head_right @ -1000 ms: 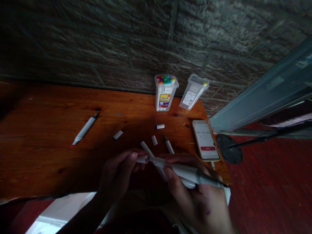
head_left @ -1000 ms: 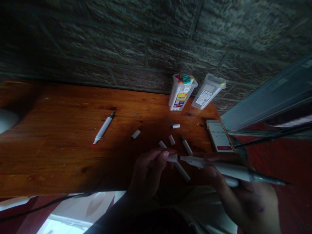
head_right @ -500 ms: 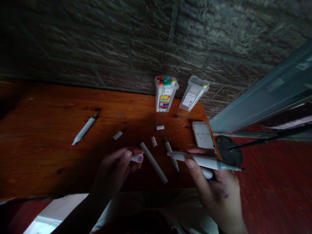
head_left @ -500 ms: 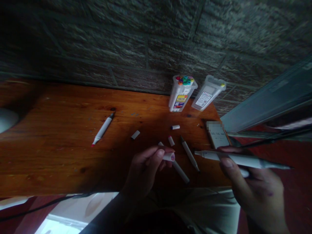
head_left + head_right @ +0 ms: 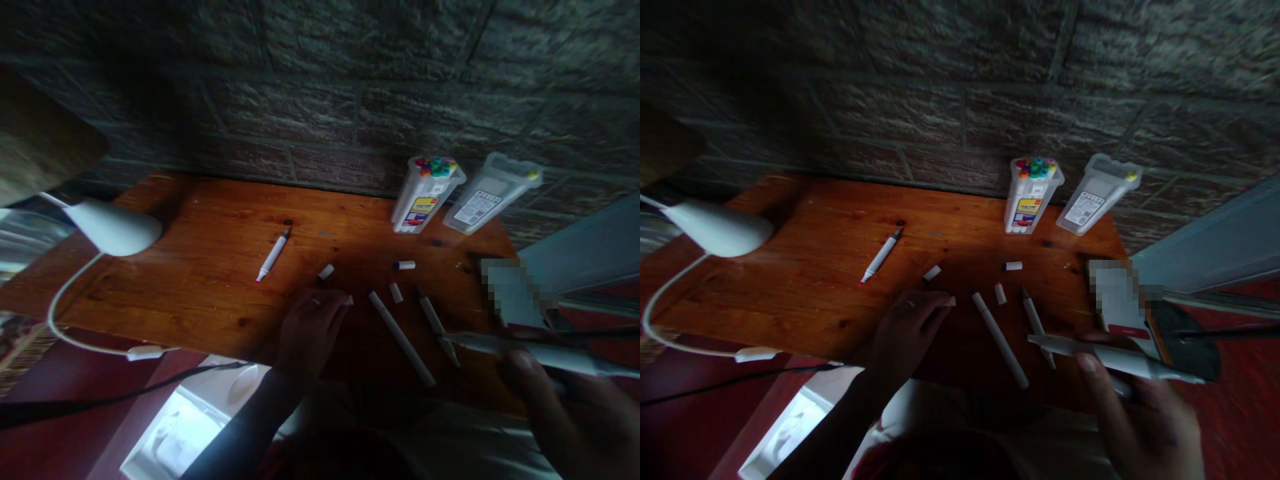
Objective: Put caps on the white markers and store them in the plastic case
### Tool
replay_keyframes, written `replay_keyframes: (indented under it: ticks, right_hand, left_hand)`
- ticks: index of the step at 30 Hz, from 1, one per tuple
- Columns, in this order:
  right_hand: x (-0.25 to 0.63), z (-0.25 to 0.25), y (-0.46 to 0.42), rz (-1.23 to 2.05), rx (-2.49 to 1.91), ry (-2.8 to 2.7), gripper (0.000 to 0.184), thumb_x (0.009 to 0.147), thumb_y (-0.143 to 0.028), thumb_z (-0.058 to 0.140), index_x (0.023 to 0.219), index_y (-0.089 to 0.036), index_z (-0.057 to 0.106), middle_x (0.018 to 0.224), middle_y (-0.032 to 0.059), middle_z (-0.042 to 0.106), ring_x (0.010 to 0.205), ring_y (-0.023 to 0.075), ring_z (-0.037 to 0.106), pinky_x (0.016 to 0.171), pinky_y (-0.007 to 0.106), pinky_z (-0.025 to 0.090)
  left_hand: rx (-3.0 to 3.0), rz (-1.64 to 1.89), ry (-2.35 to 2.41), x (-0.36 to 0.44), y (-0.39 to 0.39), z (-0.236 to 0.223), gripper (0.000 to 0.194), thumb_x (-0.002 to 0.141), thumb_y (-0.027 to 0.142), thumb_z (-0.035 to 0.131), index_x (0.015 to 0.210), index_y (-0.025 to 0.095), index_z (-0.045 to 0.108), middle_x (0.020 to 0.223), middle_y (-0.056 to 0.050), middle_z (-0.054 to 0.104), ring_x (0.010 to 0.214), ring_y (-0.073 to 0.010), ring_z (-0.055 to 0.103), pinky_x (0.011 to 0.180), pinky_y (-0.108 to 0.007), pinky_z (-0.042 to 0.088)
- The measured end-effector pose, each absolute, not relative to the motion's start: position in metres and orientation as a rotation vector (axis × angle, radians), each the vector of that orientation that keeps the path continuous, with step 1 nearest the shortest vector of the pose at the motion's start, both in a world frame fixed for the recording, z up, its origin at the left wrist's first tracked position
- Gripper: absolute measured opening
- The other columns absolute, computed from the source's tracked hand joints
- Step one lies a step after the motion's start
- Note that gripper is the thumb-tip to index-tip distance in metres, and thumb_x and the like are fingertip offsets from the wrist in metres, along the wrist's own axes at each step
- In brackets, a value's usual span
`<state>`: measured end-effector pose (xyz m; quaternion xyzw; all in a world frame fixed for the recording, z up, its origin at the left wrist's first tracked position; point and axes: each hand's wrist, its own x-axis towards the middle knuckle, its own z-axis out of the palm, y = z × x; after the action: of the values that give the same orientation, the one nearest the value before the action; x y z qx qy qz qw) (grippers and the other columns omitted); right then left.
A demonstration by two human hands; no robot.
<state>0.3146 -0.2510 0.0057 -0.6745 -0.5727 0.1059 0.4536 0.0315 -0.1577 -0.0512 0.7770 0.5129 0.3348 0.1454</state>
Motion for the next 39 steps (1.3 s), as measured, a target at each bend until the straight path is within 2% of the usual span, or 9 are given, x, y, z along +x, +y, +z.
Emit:
replay_keyframes:
  ticks: [6,10,14,18,22,25,30,34,39]
  right_hand:
    - [0.305,0.007,-0.253,0.259,-1.694,-1.337,0.018,0.081,-0.041,0.074,0.091,-0.025,0.073,0.079,0.0022,0.072,0.061,0.019,0.063,0.054,0.031,0.051]
    - [0.295,0.002,-0.247,0.422,-1.708,-1.261,0.024,0.087,-0.044,0.066,0.091,-0.022,0.072,0.085,0.0049,0.075,0.069,0.0207,0.07,0.047,0.026,0.051]
    - [0.281,-0.001,-0.237,0.581,-1.558,-1.22,0.018,0.085,-0.039,0.071,0.09,-0.022,0.07,0.085,0.003,0.077,0.074,0.0207,0.075,0.054,0.023,0.058]
    - [0.266,0.011,-0.23,0.631,-1.43,-1.277,0.015,0.085,-0.031,0.073,0.1,-0.027,0.072,0.096,-0.0007,0.077,0.083,0.0178,0.075,0.069,0.023,0.062]
    - [0.256,0.033,-0.228,0.668,-1.321,-1.289,0.019,0.088,-0.027,0.07,0.106,-0.032,0.07,0.105,-0.0006,0.076,0.095,0.0193,0.074,0.083,0.031,0.063]
    - [0.253,0.047,-0.232,0.576,-1.342,-1.347,0.016,0.087,-0.025,0.071,0.102,-0.031,0.07,0.098,-0.0002,0.075,0.091,0.0206,0.074,0.082,0.034,0.064]
    - [0.253,0.053,-0.247,0.43,-1.377,-1.501,0.012,0.088,-0.024,0.07,0.099,-0.029,0.069,0.095,-0.0008,0.072,0.086,0.017,0.073,0.074,0.027,0.064]
    - [0.252,0.046,-0.255,0.469,-1.388,-1.514,0.015,0.088,-0.023,0.069,0.101,-0.029,0.067,0.093,-0.0026,0.071,0.081,0.0139,0.072,0.067,0.02,0.062]
    - [0.248,0.039,-0.261,0.585,-1.364,-1.507,0.021,0.089,-0.021,0.068,0.108,-0.03,0.065,0.098,-0.0028,0.072,0.086,0.0145,0.073,0.071,0.021,0.063]
  left_hand:
    - [2.272,1.002,1.679,0.028,-0.14,-0.045,0.027,0.092,0.031,0.064,0.116,0.017,0.068,0.119,-0.012,0.068,0.113,-0.0274,0.063,0.1,-0.042,0.051]
    - [2.25,0.761,1.842,0.015,-0.117,-0.044,0.027,0.093,0.031,0.062,0.114,0.015,0.069,0.111,-0.015,0.07,0.107,-0.0312,0.064,0.095,-0.046,0.052]
    - [2.14,0.85,1.706,0.015,-0.121,-0.035,0.021,0.096,0.027,0.058,0.111,0.017,0.069,0.109,-0.012,0.072,0.103,-0.0271,0.066,0.095,-0.043,0.052]
    - [1.764,1.063,1.341,0.022,-0.155,-0.016,0.022,0.098,0.031,0.055,0.113,0.019,0.068,0.107,-0.007,0.075,0.097,-0.0184,0.069,0.089,-0.03,0.054]
    - [1.672,1.011,1.105,0.028,-0.184,-0.008,0.025,0.101,0.03,0.049,0.114,0.019,0.068,0.097,-0.006,0.075,0.082,-0.0148,0.068,0.077,-0.026,0.054]
    - [1.745,0.966,1.068,0.031,-0.192,-0.008,0.025,0.101,0.026,0.05,0.119,0.021,0.066,0.095,-0.004,0.075,0.08,-0.014,0.068,0.075,-0.024,0.054]
    - [1.882,0.939,1.043,0.036,-0.194,-0.009,0.023,0.095,0.019,0.059,0.117,0.023,0.067,0.104,-0.005,0.075,0.092,-0.0159,0.07,0.083,-0.025,0.054]
    - [1.902,0.939,0.928,0.04,-0.196,-0.01,0.025,0.093,0.015,0.062,0.116,0.023,0.067,0.107,-0.007,0.072,0.096,-0.017,0.068,0.083,-0.026,0.055]
    - [1.937,1.029,0.848,0.044,-0.198,-0.013,0.029,0.092,0.012,0.063,0.118,0.023,0.066,0.105,-0.005,0.07,0.096,-0.0158,0.066,0.081,-0.025,0.054]
